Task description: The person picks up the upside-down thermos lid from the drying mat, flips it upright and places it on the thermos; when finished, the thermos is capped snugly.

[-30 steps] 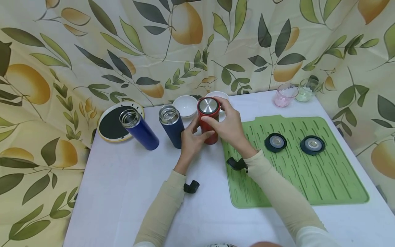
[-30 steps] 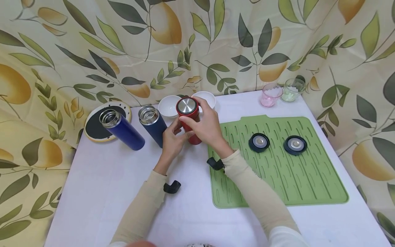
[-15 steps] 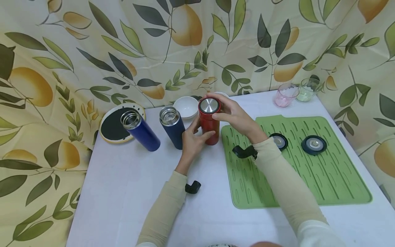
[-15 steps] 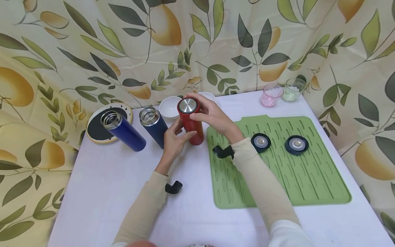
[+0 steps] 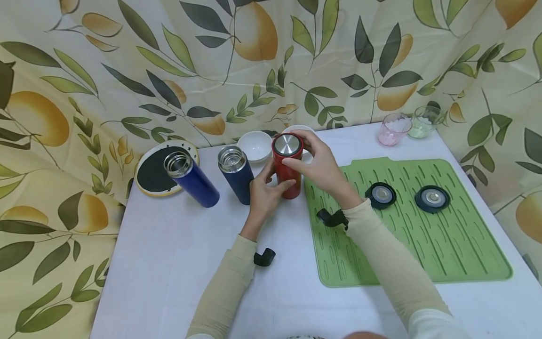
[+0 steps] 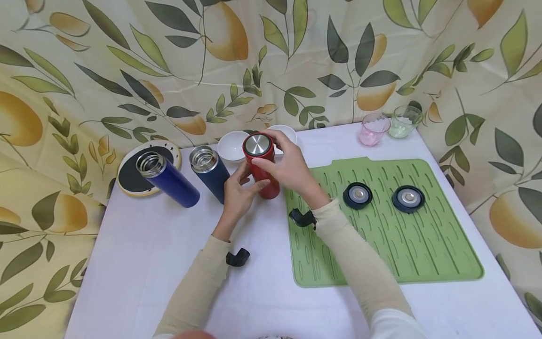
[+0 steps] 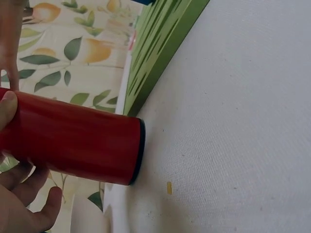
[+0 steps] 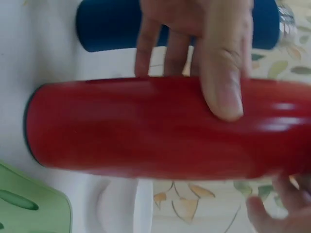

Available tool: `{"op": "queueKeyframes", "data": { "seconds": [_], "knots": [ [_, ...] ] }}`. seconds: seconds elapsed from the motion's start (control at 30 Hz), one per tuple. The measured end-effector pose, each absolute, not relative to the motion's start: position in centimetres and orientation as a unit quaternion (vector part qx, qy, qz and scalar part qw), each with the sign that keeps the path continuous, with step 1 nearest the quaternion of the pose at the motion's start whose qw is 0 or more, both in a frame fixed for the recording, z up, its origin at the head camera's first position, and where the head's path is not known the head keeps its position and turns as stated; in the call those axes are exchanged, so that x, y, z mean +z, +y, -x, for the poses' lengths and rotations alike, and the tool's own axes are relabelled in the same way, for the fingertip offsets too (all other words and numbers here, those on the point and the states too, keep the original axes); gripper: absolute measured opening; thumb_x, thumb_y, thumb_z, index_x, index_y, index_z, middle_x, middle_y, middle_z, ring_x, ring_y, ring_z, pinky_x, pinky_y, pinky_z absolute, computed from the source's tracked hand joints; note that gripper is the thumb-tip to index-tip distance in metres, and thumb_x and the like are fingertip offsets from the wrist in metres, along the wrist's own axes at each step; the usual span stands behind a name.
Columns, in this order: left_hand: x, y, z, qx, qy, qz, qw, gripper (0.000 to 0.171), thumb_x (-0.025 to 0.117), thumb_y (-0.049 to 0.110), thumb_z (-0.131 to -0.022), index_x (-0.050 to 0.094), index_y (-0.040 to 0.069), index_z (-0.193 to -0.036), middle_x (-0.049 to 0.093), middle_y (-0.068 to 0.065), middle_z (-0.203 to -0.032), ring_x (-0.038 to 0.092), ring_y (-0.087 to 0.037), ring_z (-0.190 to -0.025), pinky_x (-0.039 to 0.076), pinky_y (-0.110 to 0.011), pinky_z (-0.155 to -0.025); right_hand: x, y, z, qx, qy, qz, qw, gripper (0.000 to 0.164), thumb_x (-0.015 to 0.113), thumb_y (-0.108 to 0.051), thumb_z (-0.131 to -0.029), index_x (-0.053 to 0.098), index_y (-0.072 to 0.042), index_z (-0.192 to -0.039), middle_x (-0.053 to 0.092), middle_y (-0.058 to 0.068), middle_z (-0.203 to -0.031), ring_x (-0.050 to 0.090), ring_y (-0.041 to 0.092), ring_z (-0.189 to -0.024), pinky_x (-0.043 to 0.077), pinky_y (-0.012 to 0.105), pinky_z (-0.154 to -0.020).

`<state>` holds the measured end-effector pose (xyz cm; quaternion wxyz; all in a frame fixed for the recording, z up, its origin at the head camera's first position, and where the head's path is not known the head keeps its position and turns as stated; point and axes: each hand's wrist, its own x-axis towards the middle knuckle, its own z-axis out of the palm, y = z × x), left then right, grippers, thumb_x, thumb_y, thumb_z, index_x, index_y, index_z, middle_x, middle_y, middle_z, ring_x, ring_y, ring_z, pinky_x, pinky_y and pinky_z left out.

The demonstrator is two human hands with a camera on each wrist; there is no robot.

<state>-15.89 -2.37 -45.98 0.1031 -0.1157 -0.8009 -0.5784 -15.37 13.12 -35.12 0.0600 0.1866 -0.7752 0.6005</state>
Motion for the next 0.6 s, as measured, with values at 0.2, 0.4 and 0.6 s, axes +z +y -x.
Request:
{"op": "queueKeyframes", "data": {
  "seconds": [0.2,0.4,0.6],
  "knots": [
    [-45.9,-2.4,16.0,-0.572,-0.803,0.117,0.116,0.075,0.076,0.041,-0.07,0.041,0.033,-0.136,0.056,0.006,-0.125,0.053,-0.006,-0.11,0.046,-0.043,-0.084,-37.7,12.0,15.8,0.537,-0.818,-0.124,0.166,0.064,0.076,-0.032,-0.074,0.046,-0.007,-0.125,0.054,0.002,-0.12,0.047,0.014,-0.114,0.034,0.041,-0.098],
    [-46.0,-2.4,16.0,-0.578,-0.8,0.12,0.11,0.074,0.076,0.039,-0.071,0.041,0.034,-0.136,0.055,0.007,-0.126,0.053,-0.007,-0.111,0.046,-0.045,-0.084,-38.5,12.4,16.4,0.554,-0.803,-0.148,0.162,0.064,0.075,-0.029,-0.076,0.042,-0.007,-0.127,0.051,0.004,-0.123,0.045,0.019,-0.117,0.035,0.045,-0.098],
    [-46.0,-2.4,15.8,-0.583,-0.798,0.117,0.095,0.074,0.076,0.034,-0.073,0.04,0.032,-0.137,0.054,0.009,-0.127,0.051,-0.008,-0.113,0.044,-0.044,-0.086,-37.8,14.9,18.2,0.667,-0.696,-0.266,-0.025,0.062,0.058,-0.01,-0.088,0.029,-0.011,-0.142,0.037,0.007,-0.141,0.032,0.02,-0.13,0.029,0.045,-0.104]
  ]
}}
